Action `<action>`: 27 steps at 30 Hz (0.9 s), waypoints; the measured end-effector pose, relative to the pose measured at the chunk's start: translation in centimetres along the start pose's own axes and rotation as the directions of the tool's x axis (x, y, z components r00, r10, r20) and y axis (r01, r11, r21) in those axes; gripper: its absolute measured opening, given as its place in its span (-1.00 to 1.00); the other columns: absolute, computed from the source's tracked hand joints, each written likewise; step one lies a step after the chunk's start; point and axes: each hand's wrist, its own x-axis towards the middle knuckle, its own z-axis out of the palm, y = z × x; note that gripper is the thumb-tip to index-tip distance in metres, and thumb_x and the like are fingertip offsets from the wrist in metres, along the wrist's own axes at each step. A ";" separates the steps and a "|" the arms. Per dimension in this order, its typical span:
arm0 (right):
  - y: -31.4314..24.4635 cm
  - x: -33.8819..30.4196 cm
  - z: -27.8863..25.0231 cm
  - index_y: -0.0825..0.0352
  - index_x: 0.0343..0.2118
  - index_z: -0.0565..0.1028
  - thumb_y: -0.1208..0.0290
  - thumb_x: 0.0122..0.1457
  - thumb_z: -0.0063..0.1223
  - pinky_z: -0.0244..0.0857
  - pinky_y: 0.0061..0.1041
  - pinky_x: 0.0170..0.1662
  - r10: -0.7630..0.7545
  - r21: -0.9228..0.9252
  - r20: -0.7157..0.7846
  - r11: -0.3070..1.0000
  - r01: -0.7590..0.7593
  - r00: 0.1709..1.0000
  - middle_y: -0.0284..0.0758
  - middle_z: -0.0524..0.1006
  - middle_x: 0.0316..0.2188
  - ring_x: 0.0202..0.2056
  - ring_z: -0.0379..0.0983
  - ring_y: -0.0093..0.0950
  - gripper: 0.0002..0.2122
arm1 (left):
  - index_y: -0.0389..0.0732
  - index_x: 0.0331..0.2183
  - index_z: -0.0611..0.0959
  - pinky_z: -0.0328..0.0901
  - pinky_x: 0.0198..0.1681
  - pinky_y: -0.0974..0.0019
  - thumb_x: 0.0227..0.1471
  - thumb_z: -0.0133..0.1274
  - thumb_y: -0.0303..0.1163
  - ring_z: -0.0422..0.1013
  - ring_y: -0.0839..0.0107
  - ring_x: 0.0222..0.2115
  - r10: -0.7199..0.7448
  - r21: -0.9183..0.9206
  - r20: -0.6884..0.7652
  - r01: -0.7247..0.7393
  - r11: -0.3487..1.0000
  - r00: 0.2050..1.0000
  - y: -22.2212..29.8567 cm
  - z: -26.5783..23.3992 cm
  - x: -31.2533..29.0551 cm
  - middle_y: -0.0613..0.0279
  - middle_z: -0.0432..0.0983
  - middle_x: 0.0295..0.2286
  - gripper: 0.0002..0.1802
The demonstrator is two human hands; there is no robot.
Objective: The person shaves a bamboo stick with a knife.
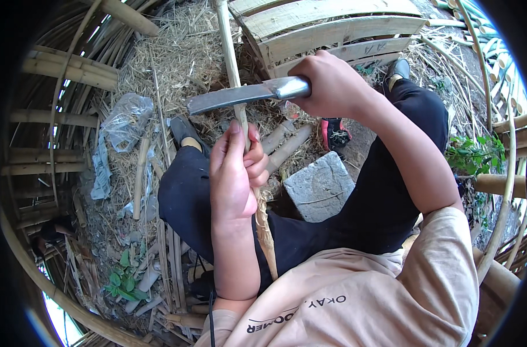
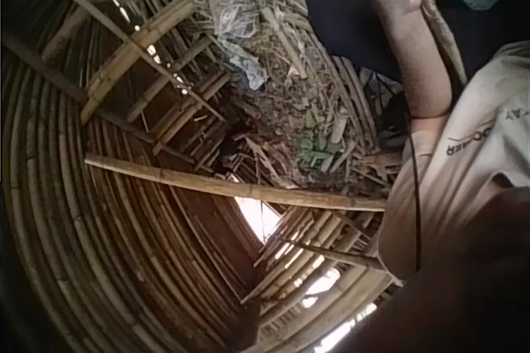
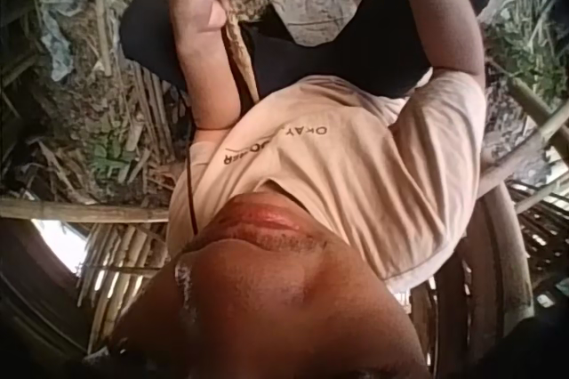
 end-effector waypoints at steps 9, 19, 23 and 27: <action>1.5 1.3 -0.3 0.31 -0.55 0.60 0.42 -0.29 0.17 0.46 -0.21 -0.27 0.063 -0.210 -0.011 0.976 -0.064 0.998 -0.11 0.58 -0.54 -0.42 0.56 -0.10 -0.84 | -0.10 -0.39 0.40 -0.27 -0.74 0.54 0.37 -0.26 -0.07 -0.15 0.77 -0.76 0.031 0.076 -0.066 -0.026 0.997 0.997 -1.1 1.3 -0.7 0.57 0.01 -0.69 -0.63; 6.6 3.0 -3.9 0.39 -0.35 0.63 0.22 0.05 0.25 0.39 -0.31 -0.37 0.043 -0.215 -0.439 0.965 -0.152 0.898 -0.17 0.58 -0.59 -0.54 0.55 -0.25 -0.72 | -0.12 -0.37 0.41 -0.23 -0.74 0.57 0.36 -0.23 -0.09 -0.12 0.78 -0.75 -0.002 0.028 0.005 0.001 1.000 1.000 -1.3 1.5 -0.6 0.57 0.03 -0.68 -0.65; 1.9 1.4 -1.8 0.29 -0.39 0.65 0.25 0.04 0.20 0.46 -0.34 -0.32 0.101 0.076 -0.024 0.992 -0.099 0.995 -0.21 0.62 -0.55 -0.50 0.59 -0.33 -0.79 | -0.13 -0.35 0.43 -0.22 -0.72 0.58 0.36 -0.21 -0.11 -0.11 0.77 -0.74 0.009 0.023 -0.034 -0.009 1.000 0.999 -0.2 0.5 -0.6 0.57 0.03 -0.67 -0.67; 0.0 0.7 0.3 0.25 -0.44 0.65 0.31 -0.08 0.21 0.47 -0.26 -0.28 -0.021 -0.055 0.061 0.998 0.025 0.998 -0.19 0.60 -0.56 -0.46 0.58 -0.22 -0.83 | -0.14 -0.36 0.44 -0.21 -0.71 0.59 0.35 -0.19 -0.12 -0.10 0.77 -0.73 0.030 0.055 -0.057 -0.027 0.998 0.998 0.0 0.3 -0.4 0.57 0.05 -0.67 -0.66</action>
